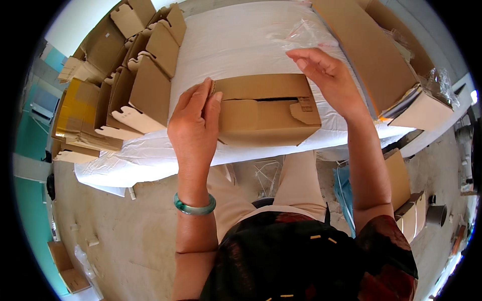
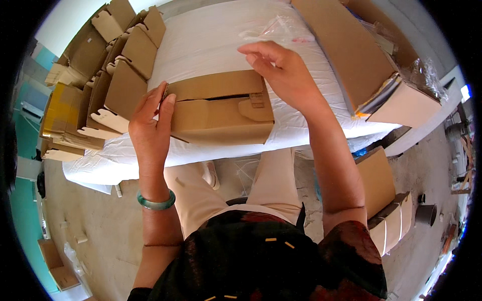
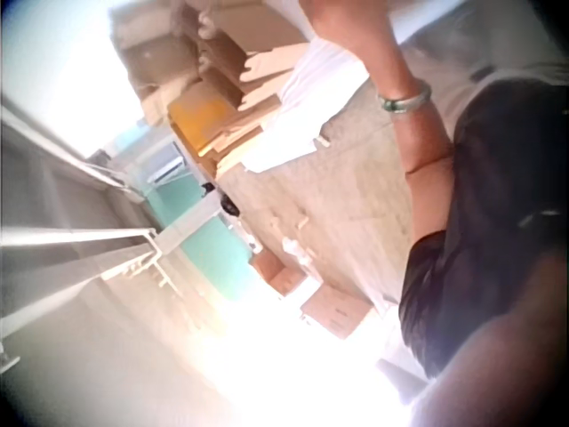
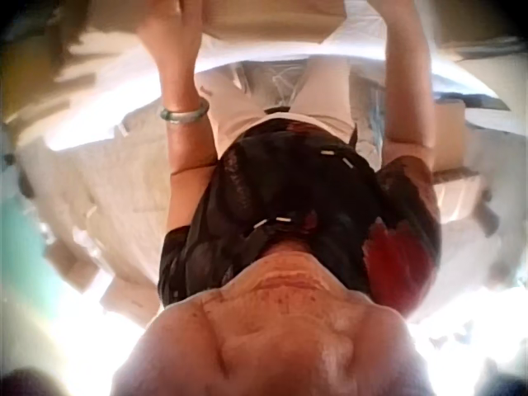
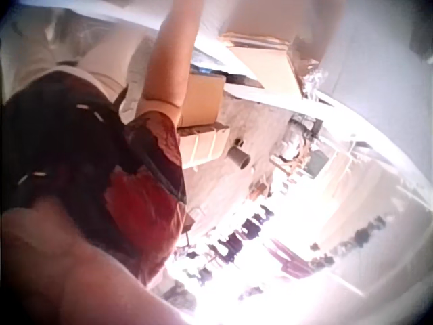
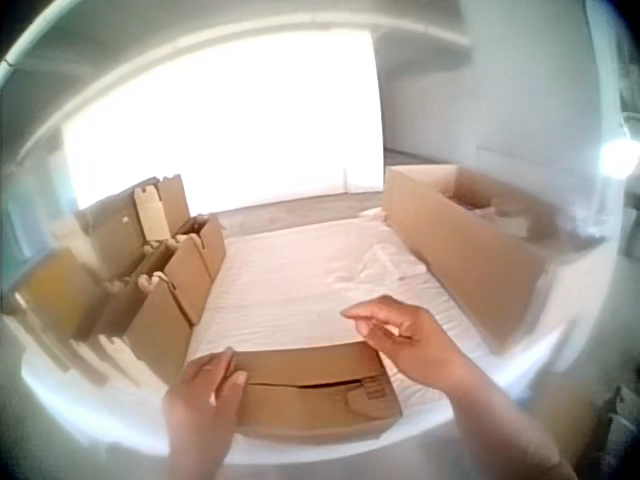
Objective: The person assembles cardboard boxes by hand by picking up flat sheets, folding the sides and bottom flaps into place, and tucking them in to form open-topped containers, repeating the process with multiple boxes.
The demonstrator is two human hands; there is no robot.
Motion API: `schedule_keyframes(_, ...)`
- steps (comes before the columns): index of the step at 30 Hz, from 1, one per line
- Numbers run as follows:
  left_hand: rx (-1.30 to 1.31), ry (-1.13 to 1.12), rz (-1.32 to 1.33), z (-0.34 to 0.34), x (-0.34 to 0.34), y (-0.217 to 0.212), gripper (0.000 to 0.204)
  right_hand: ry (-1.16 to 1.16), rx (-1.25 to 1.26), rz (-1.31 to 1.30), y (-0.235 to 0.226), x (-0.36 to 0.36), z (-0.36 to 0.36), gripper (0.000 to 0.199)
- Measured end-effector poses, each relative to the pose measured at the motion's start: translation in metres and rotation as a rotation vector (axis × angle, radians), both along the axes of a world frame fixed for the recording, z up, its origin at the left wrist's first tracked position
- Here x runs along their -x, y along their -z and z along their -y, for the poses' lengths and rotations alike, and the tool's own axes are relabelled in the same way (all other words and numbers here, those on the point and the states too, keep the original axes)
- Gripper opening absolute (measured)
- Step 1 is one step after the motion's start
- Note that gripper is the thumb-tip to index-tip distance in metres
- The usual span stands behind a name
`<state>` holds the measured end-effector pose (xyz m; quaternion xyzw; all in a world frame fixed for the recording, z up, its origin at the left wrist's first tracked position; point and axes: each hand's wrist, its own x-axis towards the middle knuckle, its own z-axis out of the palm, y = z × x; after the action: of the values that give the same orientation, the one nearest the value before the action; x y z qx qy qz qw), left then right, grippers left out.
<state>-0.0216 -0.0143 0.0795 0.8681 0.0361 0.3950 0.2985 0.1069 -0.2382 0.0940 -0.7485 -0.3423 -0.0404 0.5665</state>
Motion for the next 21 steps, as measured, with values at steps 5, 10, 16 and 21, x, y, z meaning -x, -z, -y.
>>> schedule_keyframes(5,0.047,0.058,-0.011,-0.002,-0.003,0.004,0.026,-0.059,-0.068,-0.379,0.018,0.021,0.006,0.030)
schedule_keyframes(10,-0.038,0.055,-0.144,-0.002,0.003,-0.005,0.025,-0.088,0.064,-0.456,0.008,0.028,0.005,0.032)
schedule_keyframes(16,-0.159,0.051,-0.109,-0.003,0.001,0.002,0.027,0.041,0.262,-0.078,-0.003,0.031,-0.004,0.036)
schedule_keyframes(21,-0.101,0.114,-0.204,-0.007,0.001,-0.004,0.030,0.007,0.367,-0.056,-0.004,0.029,-0.017,0.037)
